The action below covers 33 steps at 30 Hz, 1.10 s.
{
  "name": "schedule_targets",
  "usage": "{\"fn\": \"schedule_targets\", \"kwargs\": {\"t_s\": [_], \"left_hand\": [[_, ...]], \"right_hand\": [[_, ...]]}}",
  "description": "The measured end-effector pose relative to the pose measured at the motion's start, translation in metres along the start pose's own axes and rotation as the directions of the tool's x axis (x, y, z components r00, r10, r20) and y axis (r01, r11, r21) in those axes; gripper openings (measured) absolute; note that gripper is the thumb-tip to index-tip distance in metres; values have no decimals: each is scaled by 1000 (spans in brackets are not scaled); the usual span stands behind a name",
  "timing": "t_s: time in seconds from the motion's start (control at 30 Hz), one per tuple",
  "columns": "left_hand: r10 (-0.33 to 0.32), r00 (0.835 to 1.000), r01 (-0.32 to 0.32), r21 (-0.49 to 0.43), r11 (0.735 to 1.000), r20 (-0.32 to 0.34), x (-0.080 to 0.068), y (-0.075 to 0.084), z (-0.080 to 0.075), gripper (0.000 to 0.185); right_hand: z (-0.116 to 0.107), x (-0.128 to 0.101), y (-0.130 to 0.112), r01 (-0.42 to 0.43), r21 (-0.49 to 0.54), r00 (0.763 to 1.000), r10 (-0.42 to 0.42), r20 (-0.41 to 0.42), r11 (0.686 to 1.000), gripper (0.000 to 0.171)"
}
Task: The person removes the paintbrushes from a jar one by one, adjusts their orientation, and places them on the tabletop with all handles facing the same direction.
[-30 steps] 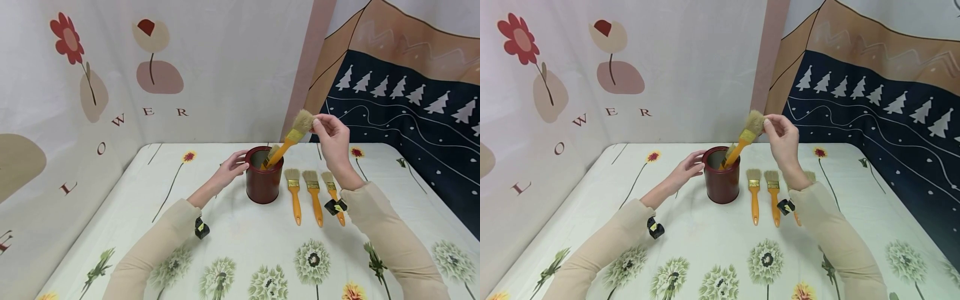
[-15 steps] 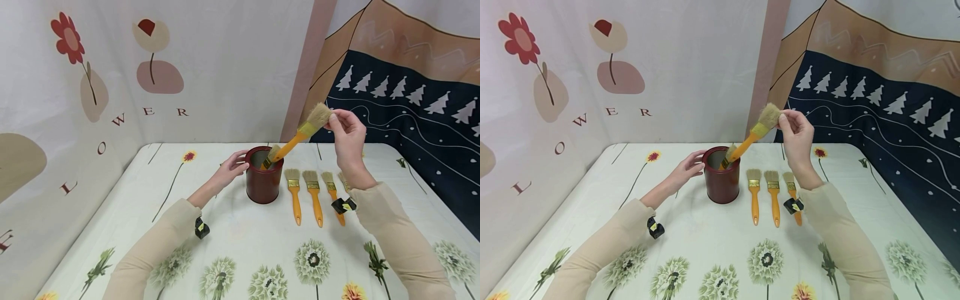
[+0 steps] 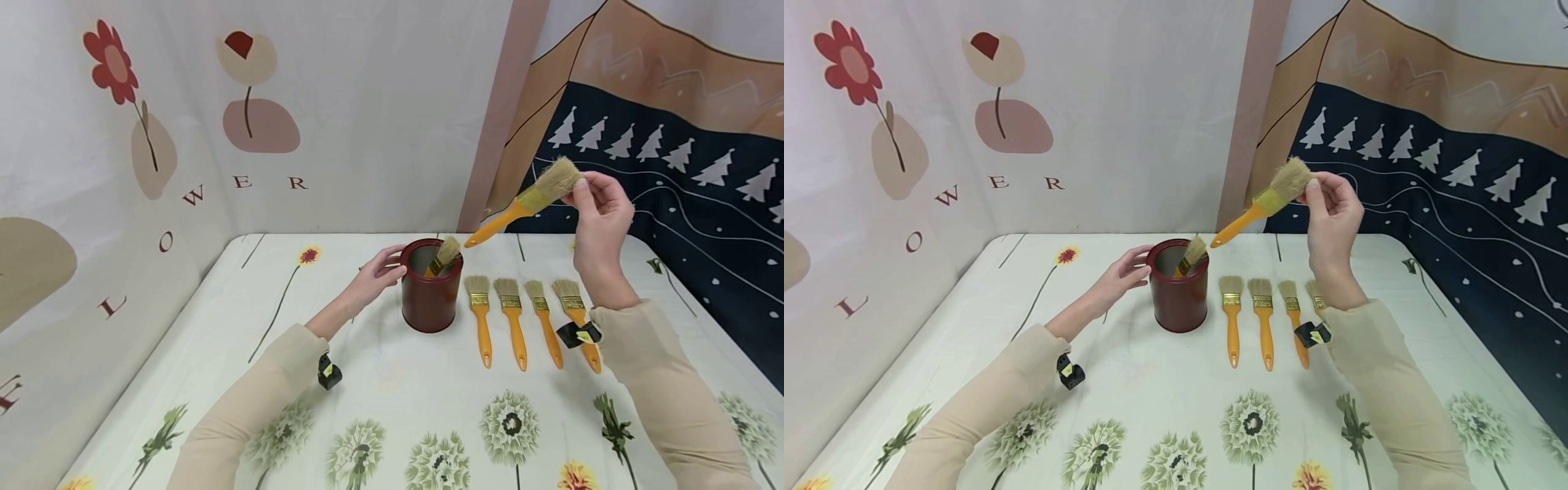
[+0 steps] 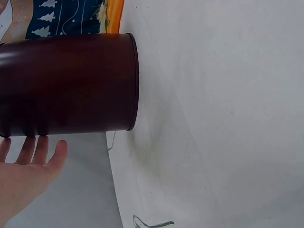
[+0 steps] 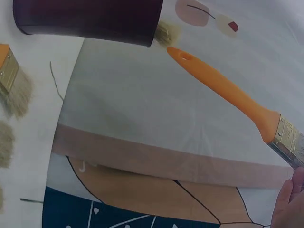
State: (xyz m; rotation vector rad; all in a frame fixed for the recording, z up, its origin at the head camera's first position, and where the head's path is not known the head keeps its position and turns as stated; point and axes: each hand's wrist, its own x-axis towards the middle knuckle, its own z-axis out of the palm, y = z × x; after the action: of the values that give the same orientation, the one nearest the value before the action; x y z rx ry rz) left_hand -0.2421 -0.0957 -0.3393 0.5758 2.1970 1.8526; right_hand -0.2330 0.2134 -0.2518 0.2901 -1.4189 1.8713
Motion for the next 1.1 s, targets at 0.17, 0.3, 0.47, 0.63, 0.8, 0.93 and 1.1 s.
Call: {"fn": "schedule_targets", "kwargs": {"t_s": [0.17,0.3,0.47,0.63,0.8,0.93,1.1], "left_hand": [[0,1000,0,3,1000,-1,0,0,0,50],[1,1000,-1,5,1000,-2,0,0,0,50],[-1,1000,1,9,1000,-4,-1,0,-1,50],[4,1000,-5,-3,1000,-2,-1,0,0,50],[7,1000,-7,-7,1000,-1,-1,0,0,49],[10,1000,-10,-4,1000,-1,0,-2,0,49],[12,1000,-12,-15,1000,-5,9,-16,-4,50]], "right_hand": [[-7,2,0,8,-34,1000,-9,-16,999,13],[-13,2,1,-4,-44,1000,3,-18,999,14],[-21,3,6,-35,-92,999,33,-22,995,12],[-32,5,12,-86,-184,996,82,-31,979,12],[-41,6,18,-101,-229,995,96,-33,968,11],[-48,8,21,-113,-271,994,107,-39,956,9],[-57,12,24,-148,-329,989,136,-59,933,10]]}}
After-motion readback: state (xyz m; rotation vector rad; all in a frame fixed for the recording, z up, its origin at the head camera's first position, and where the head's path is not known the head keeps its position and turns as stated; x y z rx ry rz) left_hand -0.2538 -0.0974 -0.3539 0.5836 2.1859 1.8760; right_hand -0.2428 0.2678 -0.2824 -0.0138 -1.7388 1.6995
